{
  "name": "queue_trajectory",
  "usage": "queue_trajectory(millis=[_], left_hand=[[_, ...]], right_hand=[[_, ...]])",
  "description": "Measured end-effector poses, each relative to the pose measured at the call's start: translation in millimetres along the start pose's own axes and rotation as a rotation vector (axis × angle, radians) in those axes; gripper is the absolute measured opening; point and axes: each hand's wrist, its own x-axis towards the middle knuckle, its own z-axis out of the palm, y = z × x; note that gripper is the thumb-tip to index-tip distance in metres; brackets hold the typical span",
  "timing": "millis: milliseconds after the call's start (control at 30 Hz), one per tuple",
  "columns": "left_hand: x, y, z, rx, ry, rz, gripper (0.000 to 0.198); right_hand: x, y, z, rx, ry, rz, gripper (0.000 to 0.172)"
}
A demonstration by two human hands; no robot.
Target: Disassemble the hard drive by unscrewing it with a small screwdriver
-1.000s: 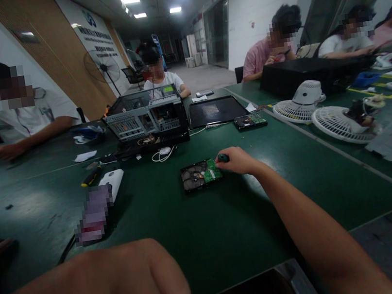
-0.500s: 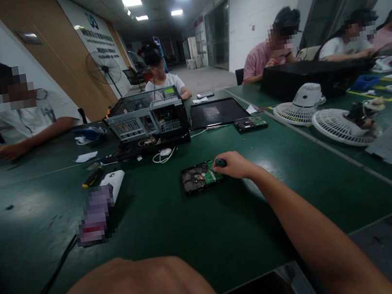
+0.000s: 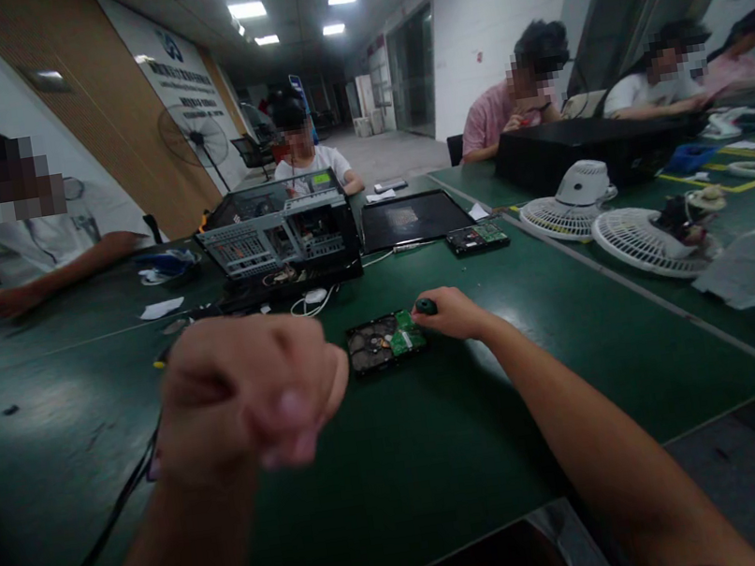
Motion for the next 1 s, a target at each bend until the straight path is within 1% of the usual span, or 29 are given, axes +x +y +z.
queue_trajectory(millis=[33, 67, 133, 167, 233, 267, 333, 367, 433, 500, 567, 733, 900, 1000], left_hand=[[18, -5, 2.2, -0.023, 0.047, -0.023, 0.034], [32, -15, 3.0, -0.024, 0.105, -0.058, 0.034], [49, -48, 1.1, 0.058, 0.195, -0.151, 0.039], [52, -67, -1.1, 0.154, 0.237, -0.205, 0.043], [50, -108, -6.1, 0.399, 0.328, -0.266, 0.044], [47, -127, -8.5, 0.534, 0.387, -0.272, 0.041], [38, -161, -12.8, 0.746, 0.448, -0.283, 0.029], [34, -175, -14.8, 0.801, 0.469, -0.297, 0.024], [26, -196, -18.9, 0.874, 0.473, -0.343, 0.024], [21, -209, -24.2, 0.873, 0.503, -0.366, 0.028], [16, -216, -30.8, 0.820, 0.556, -0.388, 0.034], [8, -229, -47.4, 0.685, 0.632, -0.544, 0.039], [4, -240, -53.5, 0.587, 0.660, -0.526, 0.037], [3, -245, -53.6, 0.589, 0.671, -0.504, 0.036]], right_hand=[[0, 0, 0, 0.001, -0.002, 0.002, 0.024], [0, -1, 1, 0.007, -0.007, 0.001, 0.025], [-1, -2, 2, 0.027, -0.022, -0.001, 0.026], [-1, -2, 2, 0.035, -0.034, -0.003, 0.027], [-1, -3, 3, 0.039, -0.067, -0.011, 0.027], [-1, -3, 2, 0.035, -0.083, -0.018, 0.027], [-1, -4, 2, 0.028, -0.105, -0.033, 0.027], [-1, -4, 1, 0.027, -0.112, -0.039, 0.027], [-1, -5, 0, 0.028, -0.119, -0.042, 0.026], [-2, -7, -2, 0.029, -0.128, -0.041, 0.025], [-2, -8, -2, 0.030, -0.130, -0.050, 0.023], [-2, -8, 0, 0.025, -0.125, -0.078, 0.020], [-2, -6, 1, 0.051, -0.133, -0.062, 0.021], [-1, -4, -2, 0.108, -0.031, -0.034, 0.021]])
